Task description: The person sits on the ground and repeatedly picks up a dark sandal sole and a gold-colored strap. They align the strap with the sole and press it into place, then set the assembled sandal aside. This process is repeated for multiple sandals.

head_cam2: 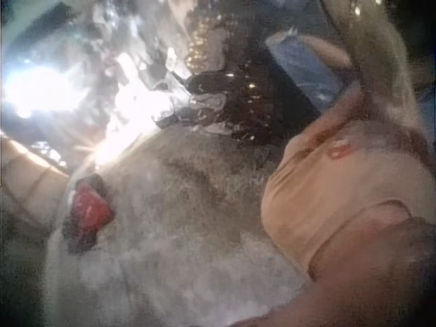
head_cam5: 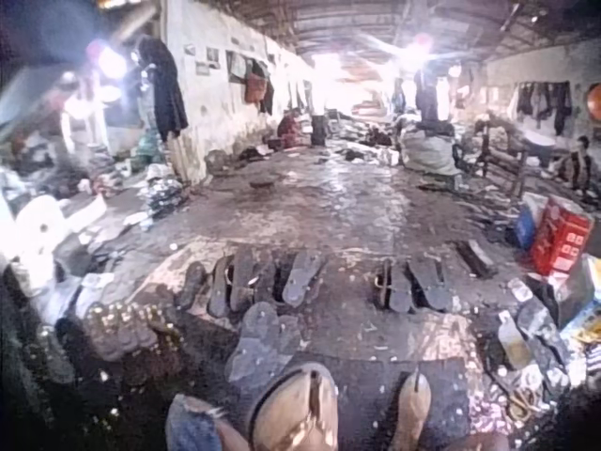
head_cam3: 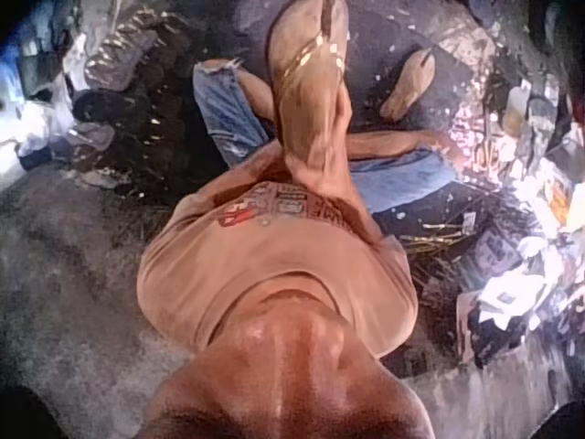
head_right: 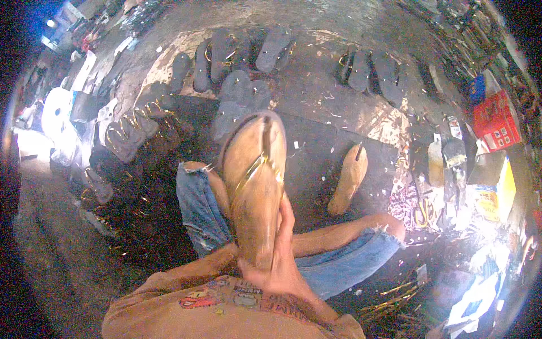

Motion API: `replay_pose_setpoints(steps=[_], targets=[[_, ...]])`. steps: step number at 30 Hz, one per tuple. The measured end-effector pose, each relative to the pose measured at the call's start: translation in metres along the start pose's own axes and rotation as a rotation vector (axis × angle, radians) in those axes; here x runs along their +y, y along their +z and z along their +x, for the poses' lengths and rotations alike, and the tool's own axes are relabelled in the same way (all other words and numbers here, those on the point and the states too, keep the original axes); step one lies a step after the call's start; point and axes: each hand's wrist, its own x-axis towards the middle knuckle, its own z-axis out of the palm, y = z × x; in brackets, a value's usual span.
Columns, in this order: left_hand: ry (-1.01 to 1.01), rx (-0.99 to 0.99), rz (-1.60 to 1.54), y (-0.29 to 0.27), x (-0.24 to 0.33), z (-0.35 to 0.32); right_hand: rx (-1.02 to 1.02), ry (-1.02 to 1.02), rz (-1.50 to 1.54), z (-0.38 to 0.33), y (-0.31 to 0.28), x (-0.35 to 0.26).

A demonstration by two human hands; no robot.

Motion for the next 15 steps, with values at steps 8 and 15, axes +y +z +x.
replay_pose_setpoints(steps=[8, 15], targets=[[0.332, 0.375, 0.135, 0.026, 0.061, -0.003, 0.115, 0.076, -0.172, 0.026, -0.003, 0.047], [0.680, 0.843, 1.128, -0.065, 0.167, -0.024, 0.087, 0.225, 0.188, -0.029, -0.019, 0.053]])
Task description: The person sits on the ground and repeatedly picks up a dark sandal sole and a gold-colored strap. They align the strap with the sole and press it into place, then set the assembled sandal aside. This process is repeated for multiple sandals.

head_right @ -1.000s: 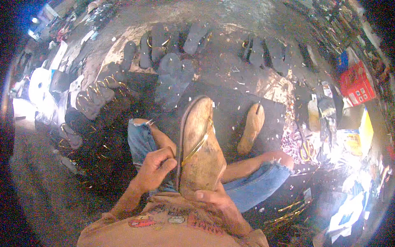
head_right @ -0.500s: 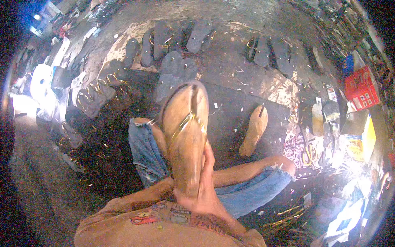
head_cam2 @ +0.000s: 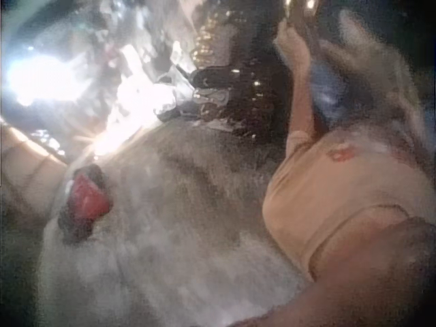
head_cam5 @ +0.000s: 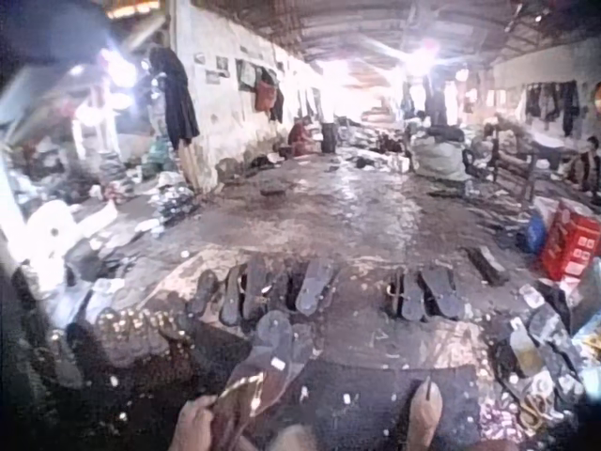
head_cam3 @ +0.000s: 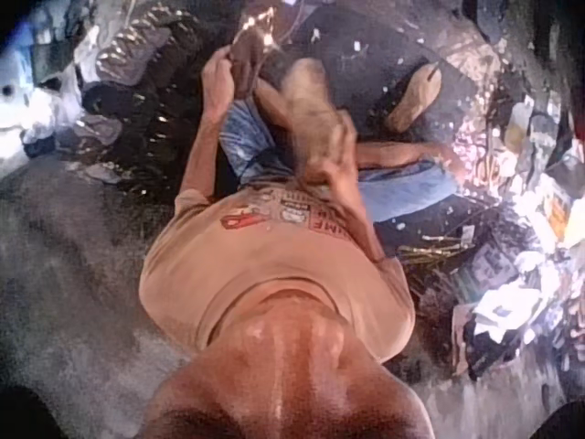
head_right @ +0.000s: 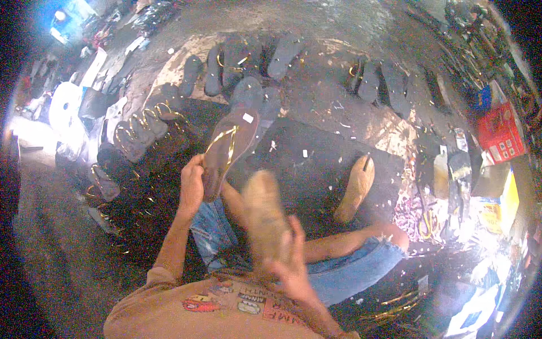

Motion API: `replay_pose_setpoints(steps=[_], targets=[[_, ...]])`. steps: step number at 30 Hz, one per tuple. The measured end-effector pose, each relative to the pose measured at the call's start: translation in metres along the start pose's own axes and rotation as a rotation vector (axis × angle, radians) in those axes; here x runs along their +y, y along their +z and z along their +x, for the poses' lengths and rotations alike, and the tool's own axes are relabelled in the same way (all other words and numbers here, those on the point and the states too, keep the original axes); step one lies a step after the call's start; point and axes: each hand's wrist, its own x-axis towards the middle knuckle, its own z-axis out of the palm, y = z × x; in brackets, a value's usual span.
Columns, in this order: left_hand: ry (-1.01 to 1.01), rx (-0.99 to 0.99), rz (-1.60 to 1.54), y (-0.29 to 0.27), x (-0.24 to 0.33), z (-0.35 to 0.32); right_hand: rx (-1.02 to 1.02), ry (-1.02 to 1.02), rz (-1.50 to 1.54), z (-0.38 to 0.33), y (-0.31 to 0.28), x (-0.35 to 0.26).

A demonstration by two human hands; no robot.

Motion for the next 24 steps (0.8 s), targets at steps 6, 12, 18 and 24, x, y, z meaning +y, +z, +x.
replay_pose_setpoints(steps=[6, 12, 18, 24], targets=[[0.123, -0.199, 0.243, -0.020, 0.068, -0.025, 0.410, -0.133, -1.192, 0.097, -0.086, -0.002], [0.060, -0.573, 0.116, -0.002, 0.091, -0.042, -0.034, 0.028, -0.390, 0.135, -0.071, -0.082], [-0.347, -0.540, -0.282, -0.040, 0.018, -0.048, -0.371, 0.109, -0.673, 0.178, -0.104, -0.075], [-0.375, 0.444, -0.419, -0.175, -0.067, -0.038, 0.421, -0.470, -1.983, 0.326, -0.276, -0.113]])
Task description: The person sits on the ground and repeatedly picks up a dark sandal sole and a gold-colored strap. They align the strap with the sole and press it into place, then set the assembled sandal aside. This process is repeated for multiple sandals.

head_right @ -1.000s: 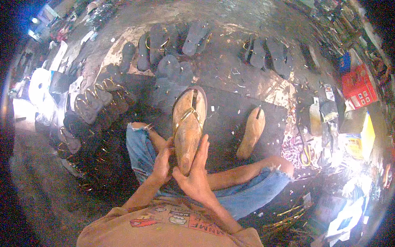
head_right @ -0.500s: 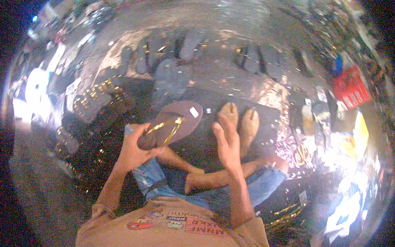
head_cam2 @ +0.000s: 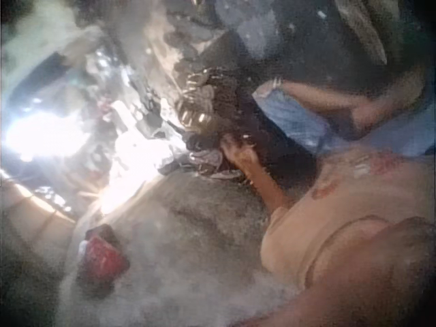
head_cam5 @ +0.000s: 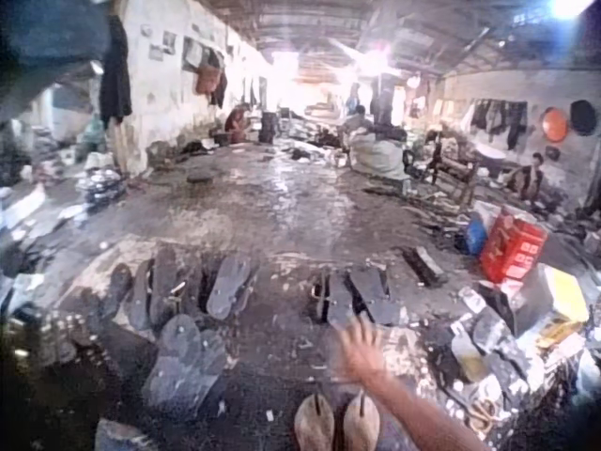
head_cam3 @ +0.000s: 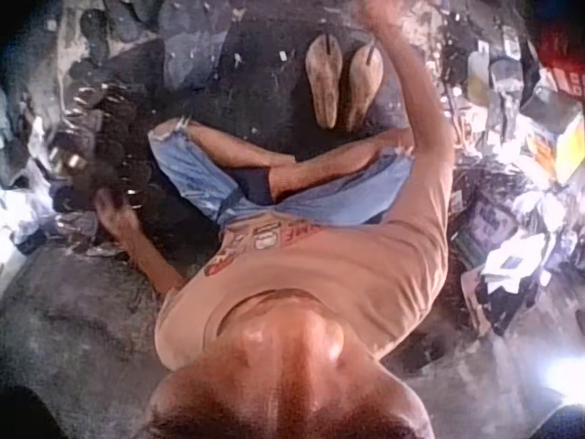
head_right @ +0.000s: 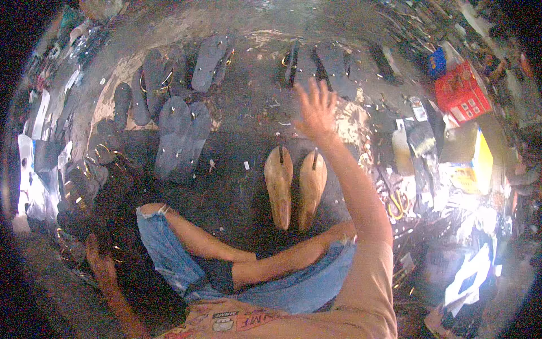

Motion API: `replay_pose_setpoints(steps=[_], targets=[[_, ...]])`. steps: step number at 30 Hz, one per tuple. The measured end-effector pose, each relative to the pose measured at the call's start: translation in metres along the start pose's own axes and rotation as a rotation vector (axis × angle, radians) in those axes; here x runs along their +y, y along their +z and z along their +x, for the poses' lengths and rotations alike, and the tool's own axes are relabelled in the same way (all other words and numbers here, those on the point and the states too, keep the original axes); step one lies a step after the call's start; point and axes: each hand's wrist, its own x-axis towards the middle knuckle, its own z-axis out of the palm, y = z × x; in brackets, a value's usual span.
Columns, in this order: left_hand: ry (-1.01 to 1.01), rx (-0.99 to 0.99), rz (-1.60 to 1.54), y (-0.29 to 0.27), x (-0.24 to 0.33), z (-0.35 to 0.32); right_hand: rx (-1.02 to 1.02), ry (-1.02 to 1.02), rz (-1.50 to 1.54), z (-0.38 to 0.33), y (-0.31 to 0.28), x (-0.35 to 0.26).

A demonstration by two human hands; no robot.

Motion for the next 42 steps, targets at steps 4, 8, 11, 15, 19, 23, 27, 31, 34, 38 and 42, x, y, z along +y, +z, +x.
replay_pose_setpoints(steps=[4, 8, 11, 15, 19, 23, 27, 31, 34, 38, 42], targets=[[0.131, 0.247, -0.265, -0.039, 0.016, 0.023, 0.003, 0.045, -0.212, 0.075, 0.018, 0.012], [0.137, 0.338, -0.369, -0.058, 0.019, 0.053, 0.050, 0.077, -0.181, 0.108, 0.040, 0.014], [0.209, 0.352, -0.092, -0.104, 0.000, 0.090, 0.026, 0.061, -0.342, 0.117, 0.043, 0.035], [0.338, 0.386, 0.171, -0.210, -0.040, 0.115, -0.188, 0.551, -0.111, 0.120, 0.048, 0.071], [0.323, 0.417, -0.033, -0.206, -0.046, 0.122, -0.203, 0.483, -0.037, 0.123, 0.053, 0.087], [0.218, 0.438, -0.318, -0.130, -0.026, 0.116, -0.134, 0.464, 0.023, 0.098, 0.068, 0.083], [0.245, 0.353, -0.590, -0.117, -0.020, 0.107, -0.140, 0.223, 0.253, 0.043, 0.021, -0.007], [0.356, 0.176, -0.343, -0.126, -0.052, 0.097, -0.447, -0.008, 0.137, -0.046, -0.076, -0.124], [0.372, 0.234, 0.005, -0.123, -0.062, 0.099, -0.580, -0.008, 0.221, -0.078, -0.130, -0.164], [0.318, 0.232, -0.181, -0.112, -0.052, 0.088, -0.566, -0.054, 0.572, -0.096, -0.134, -0.132], [0.286, 0.201, -0.445, -0.132, -0.078, 0.093, -0.176, 0.109, 1.141, -0.117, -0.134, -0.112]])
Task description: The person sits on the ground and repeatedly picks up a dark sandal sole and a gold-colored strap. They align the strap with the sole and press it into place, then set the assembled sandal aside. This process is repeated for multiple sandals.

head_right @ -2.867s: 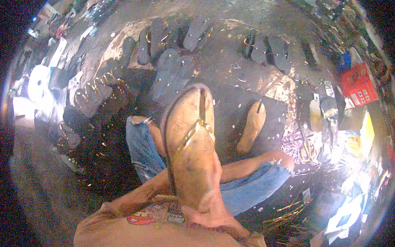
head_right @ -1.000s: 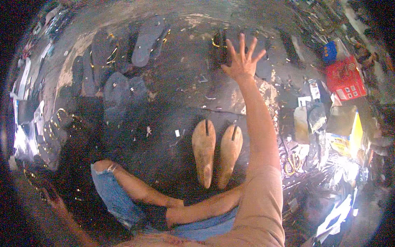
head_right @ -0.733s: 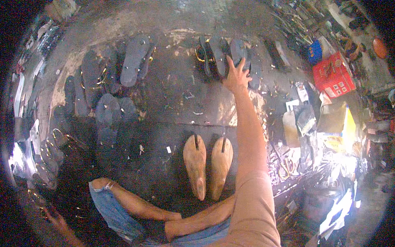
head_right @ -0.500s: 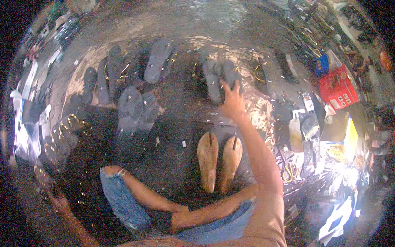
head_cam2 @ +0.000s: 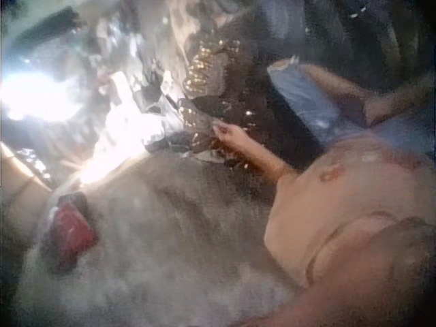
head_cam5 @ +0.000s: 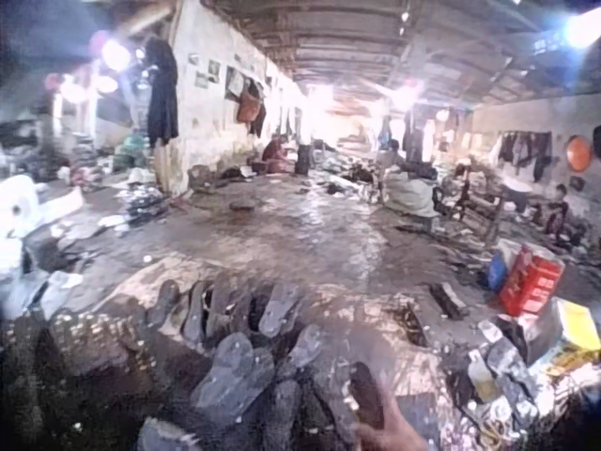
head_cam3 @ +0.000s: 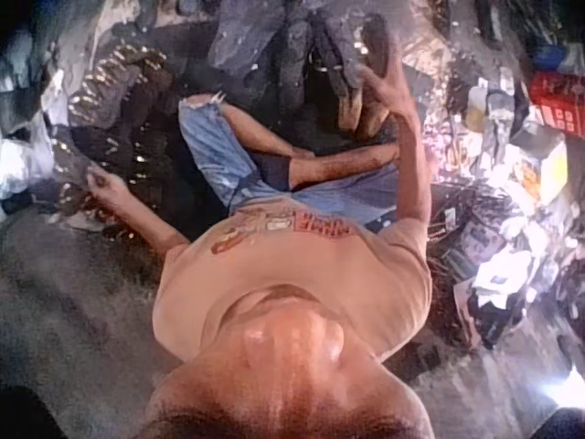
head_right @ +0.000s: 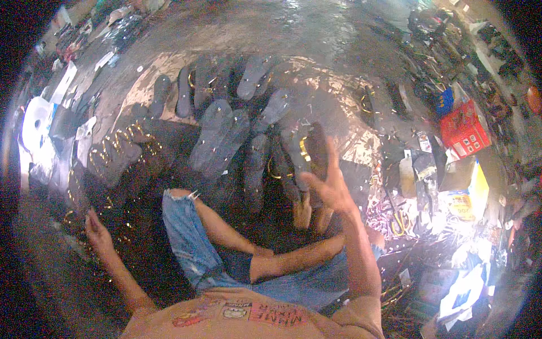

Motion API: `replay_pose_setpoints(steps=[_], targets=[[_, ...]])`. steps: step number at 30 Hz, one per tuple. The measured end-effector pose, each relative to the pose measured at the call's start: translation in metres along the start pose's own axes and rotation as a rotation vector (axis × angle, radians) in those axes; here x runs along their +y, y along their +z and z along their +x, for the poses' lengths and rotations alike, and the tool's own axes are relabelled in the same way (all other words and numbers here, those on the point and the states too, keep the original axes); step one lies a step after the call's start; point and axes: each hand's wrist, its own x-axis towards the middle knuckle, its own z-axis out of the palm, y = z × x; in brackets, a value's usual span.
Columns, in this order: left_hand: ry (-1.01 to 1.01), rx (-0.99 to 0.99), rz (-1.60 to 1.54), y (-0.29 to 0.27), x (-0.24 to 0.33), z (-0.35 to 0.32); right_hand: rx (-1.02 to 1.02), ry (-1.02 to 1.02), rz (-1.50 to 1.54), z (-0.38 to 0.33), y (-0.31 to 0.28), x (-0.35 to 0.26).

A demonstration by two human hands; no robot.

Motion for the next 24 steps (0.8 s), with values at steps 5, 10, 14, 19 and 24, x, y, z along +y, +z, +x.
replay_pose_setpoints(steps=[5, 10, 14, 19, 24], targets=[[-0.342, -0.084, -0.368, 0.051, 0.001, -0.050, 0.372, 0.204, 0.472, -0.057, 0.009, -0.036], [-0.718, -0.432, -0.042, 0.204, 0.030, -0.215, 0.327, 0.247, 0.597, -0.118, 0.052, -0.009], [-0.382, -1.008, 0.075, 0.312, 0.048, -0.280, -0.019, 0.115, 0.705, -0.135, 0.109, -0.035], [-0.211, -1.261, -0.022, 0.340, 0.070, -0.300, -0.097, -0.079, 0.254, -0.135, 0.104, -0.055], [0.528, -1.388, 0.216, 0.341, 0.091, -0.307, 0.083, -0.333, 0.071, -0.121, 0.039, -0.142]])
